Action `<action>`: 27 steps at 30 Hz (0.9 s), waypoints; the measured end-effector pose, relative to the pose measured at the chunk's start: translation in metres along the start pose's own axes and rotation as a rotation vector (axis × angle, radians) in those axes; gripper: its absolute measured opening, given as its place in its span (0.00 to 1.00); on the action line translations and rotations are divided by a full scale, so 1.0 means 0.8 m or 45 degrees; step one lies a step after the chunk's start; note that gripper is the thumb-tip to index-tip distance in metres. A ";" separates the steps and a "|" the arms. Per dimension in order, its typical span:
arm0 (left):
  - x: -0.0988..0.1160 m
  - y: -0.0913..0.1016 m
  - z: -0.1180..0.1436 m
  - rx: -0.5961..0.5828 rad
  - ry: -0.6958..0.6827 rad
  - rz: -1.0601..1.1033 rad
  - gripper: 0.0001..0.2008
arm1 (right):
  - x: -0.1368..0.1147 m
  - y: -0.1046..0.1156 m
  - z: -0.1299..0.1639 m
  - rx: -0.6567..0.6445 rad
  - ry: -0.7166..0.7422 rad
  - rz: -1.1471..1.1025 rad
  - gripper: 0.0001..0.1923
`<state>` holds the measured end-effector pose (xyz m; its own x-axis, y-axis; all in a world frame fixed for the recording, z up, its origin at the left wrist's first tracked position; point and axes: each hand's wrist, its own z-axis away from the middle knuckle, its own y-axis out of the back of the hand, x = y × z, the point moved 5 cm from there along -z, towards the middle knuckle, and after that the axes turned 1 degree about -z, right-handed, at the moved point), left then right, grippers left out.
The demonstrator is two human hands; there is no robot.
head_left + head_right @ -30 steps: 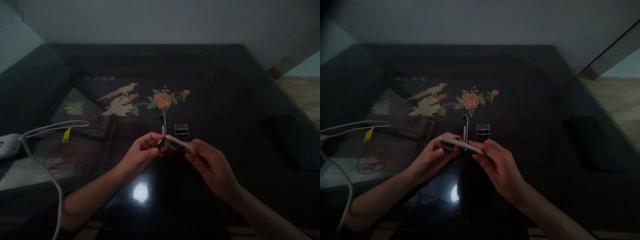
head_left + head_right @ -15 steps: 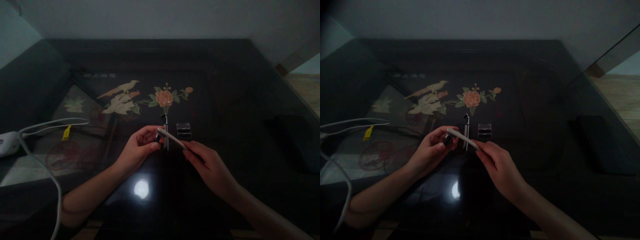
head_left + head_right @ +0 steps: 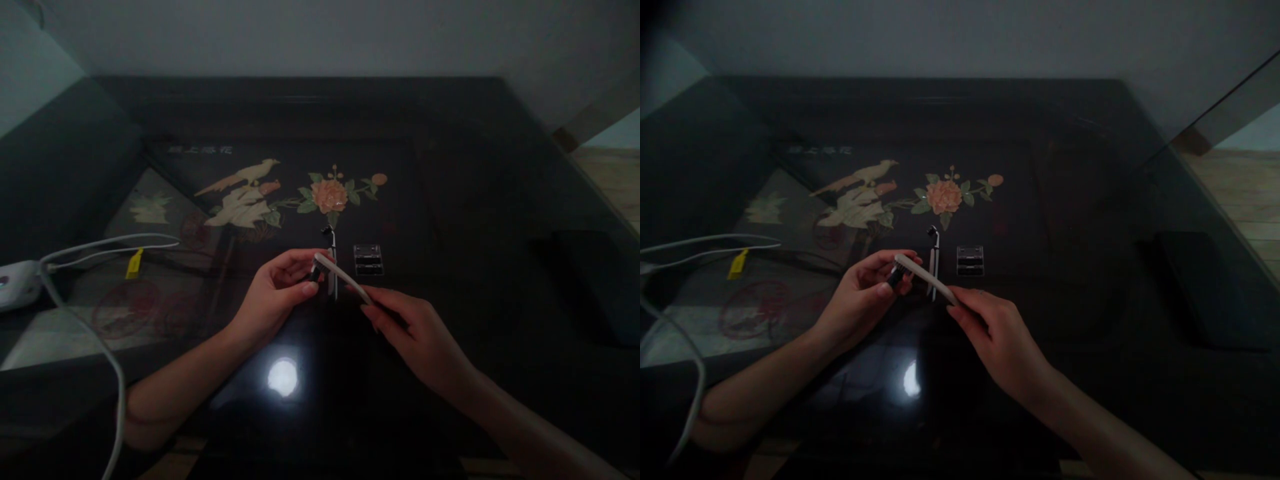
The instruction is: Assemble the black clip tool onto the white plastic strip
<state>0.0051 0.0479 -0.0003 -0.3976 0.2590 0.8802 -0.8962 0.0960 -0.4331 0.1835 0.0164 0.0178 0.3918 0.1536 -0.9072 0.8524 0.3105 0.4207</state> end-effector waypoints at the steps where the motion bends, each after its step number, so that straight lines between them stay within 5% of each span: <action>1: 0.000 0.000 0.000 0.002 0.003 0.001 0.21 | 0.000 0.000 0.000 0.003 -0.008 0.000 0.15; 17: -0.009 -0.005 0.000 -0.011 0.138 0.242 0.21 | 0.004 0.004 0.001 0.071 -0.138 -0.016 0.10; 27: -0.011 -0.005 0.003 -0.047 0.145 0.258 0.20 | -0.009 -0.012 0.008 -0.102 -0.084 -0.104 0.10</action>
<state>0.0115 0.0433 -0.0056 -0.5418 0.3830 0.7482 -0.7919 0.0656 -0.6071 0.1746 0.0060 0.0204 0.3462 0.0638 -0.9360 0.8530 0.3939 0.3423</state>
